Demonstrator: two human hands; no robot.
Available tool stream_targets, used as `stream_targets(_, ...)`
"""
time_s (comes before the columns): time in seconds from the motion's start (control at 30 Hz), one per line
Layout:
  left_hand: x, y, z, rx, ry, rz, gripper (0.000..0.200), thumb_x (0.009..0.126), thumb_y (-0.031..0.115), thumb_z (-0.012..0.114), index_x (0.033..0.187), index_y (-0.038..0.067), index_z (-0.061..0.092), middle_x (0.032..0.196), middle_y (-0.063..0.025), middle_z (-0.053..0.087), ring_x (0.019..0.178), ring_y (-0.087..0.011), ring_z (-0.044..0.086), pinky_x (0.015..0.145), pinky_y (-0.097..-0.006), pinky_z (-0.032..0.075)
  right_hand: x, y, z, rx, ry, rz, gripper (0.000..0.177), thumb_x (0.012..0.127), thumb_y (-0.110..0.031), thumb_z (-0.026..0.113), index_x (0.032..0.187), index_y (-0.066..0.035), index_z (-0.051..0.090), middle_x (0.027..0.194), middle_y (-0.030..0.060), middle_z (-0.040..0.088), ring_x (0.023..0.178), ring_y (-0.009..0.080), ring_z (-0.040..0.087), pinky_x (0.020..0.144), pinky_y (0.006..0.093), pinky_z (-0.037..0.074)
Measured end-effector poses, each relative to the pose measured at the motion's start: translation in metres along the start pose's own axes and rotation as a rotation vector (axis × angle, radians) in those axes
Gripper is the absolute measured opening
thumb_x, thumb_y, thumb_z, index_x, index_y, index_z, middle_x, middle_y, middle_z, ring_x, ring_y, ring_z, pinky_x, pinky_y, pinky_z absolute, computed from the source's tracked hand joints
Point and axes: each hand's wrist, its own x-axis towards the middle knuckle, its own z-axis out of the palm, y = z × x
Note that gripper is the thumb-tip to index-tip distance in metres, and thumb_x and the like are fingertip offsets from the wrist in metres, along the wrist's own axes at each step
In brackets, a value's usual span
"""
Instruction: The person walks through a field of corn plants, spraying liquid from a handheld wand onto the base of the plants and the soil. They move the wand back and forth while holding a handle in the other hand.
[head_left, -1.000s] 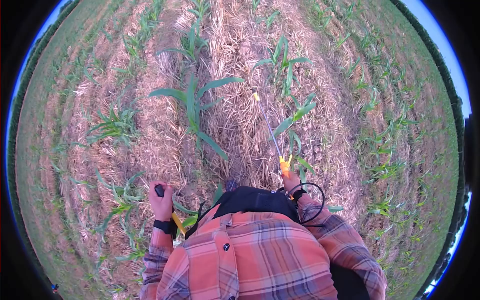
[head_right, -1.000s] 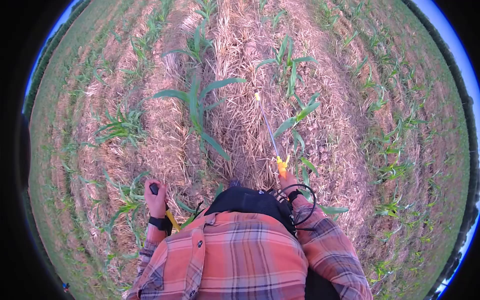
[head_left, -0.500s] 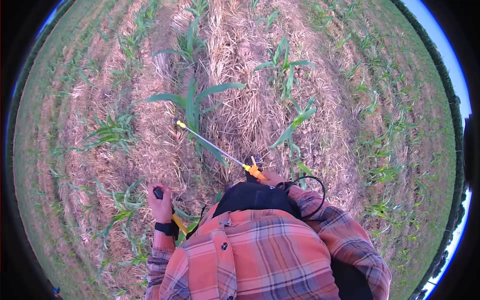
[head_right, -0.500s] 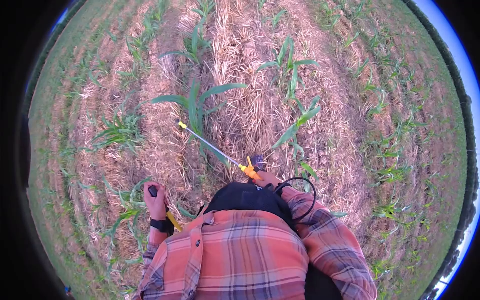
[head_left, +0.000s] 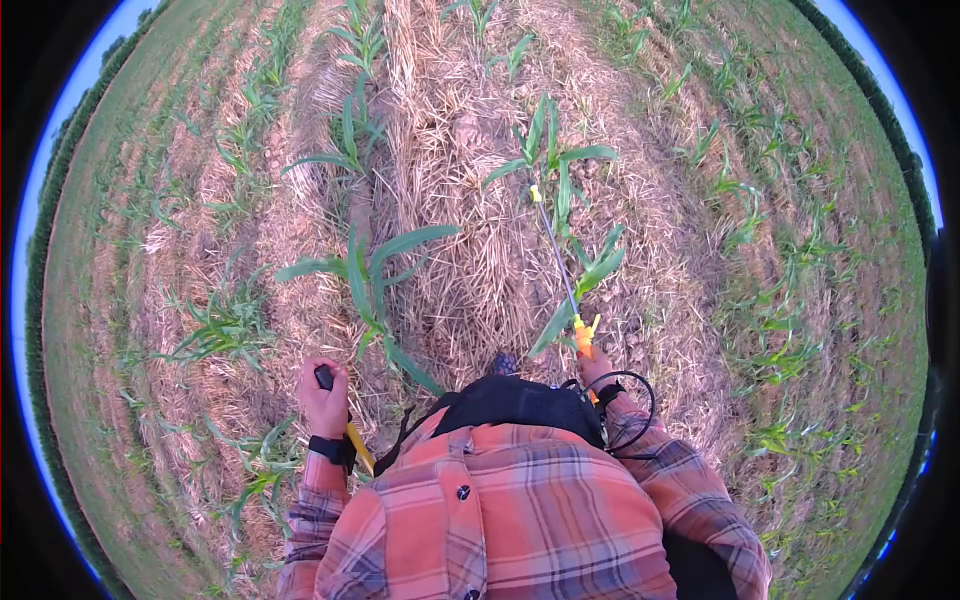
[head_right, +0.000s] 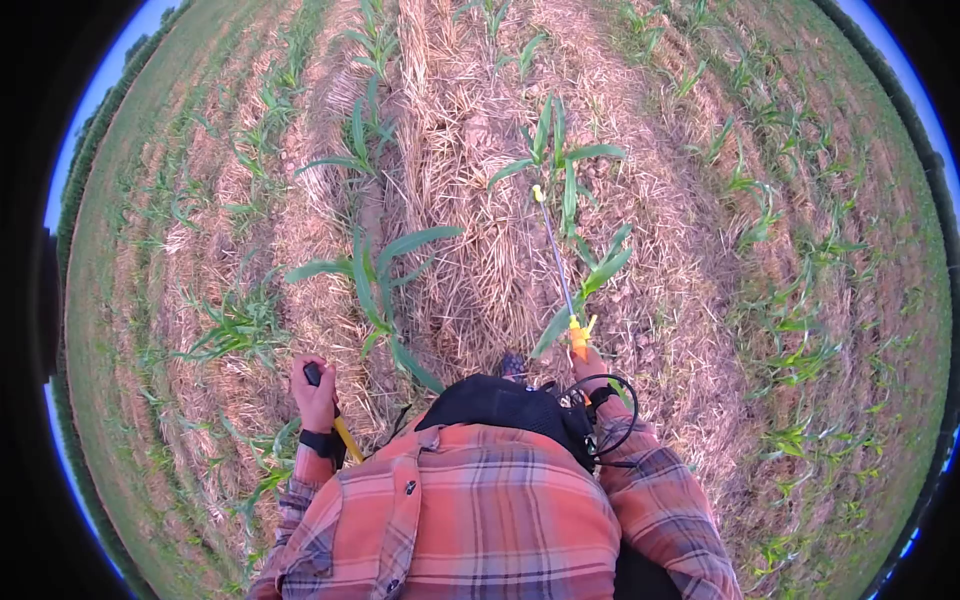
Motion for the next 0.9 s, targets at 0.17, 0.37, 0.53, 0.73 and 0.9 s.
stream_targets(0.17,0.020,0.009,0.018,-0.016,-0.032,-0.079,0.015,0.072,-0.001,0.056,0.080,0.008,0.046,0.064,0.0035,0.043,0.051,-0.0035,0.038,0.044,-0.0182,0.032,0.052,0.051,-0.039,-0.083,0.247,-0.034,0.018,0.079,-0.025,0.055,0.082,-0.007,0.051,0.053,0.0022,0.049,0.040,0.0113,0.046,0.035,0.0252,0.034)
stream_targets(0.37,0.061,-0.004,0.030,0.135,-0.011,0.062,0.014,0.071,0.000,0.056,0.078,0.007,0.046,0.064,0.0025,0.043,0.054,-0.0044,0.039,0.048,-0.0196,0.033,0.052,-0.001,-0.044,0.121,0.337,0.146,0.021,0.075,-0.025,0.056,0.076,-0.004,0.054,0.056,0.0059,0.055,0.046,0.0144,0.052,0.045,0.0315,0.041)
stream_targets(0.53,0.111,-0.001,0.046,0.016,-0.048,0.007,0.014,0.070,0.000,0.056,0.077,0.007,0.046,0.063,0.0023,0.043,0.057,-0.0048,0.039,0.051,-0.0198,0.034,0.078,-0.047,-0.018,-0.216,0.301,-0.061,0.019,0.079,-0.024,0.053,0.076,-0.005,0.051,0.053,0.0016,0.048,0.041,0.0119,0.046,0.037,0.0258,0.035)
stream_targets(0.73,0.173,-0.002,0.034,-0.054,0.002,-0.048,0.015,0.071,-0.002,0.055,0.078,0.007,0.046,0.063,0.0027,0.042,0.055,-0.0038,0.039,0.049,-0.0184,0.034,0.112,-0.134,0.033,-0.353,0.075,-0.216,0.025,0.079,-0.029,0.054,0.080,-0.004,0.051,0.057,0.0039,0.052,0.050,0.0120,0.050,0.047,0.0278,0.039)
stream_targets(0.9,0.213,0.008,0.012,-0.134,0.043,-0.050,0.013,0.076,0.004,0.052,0.083,0.008,0.042,0.058,0.0026,0.041,0.041,-0.0027,0.037,0.034,-0.0163,0.030,0.148,-0.200,0.083,-0.548,-0.194,-0.346,0.030,0.079,-0.033,0.054,0.086,-0.004,0.051,0.060,0.0045,0.053,0.053,0.0128,0.051,0.049,0.0278,0.040)
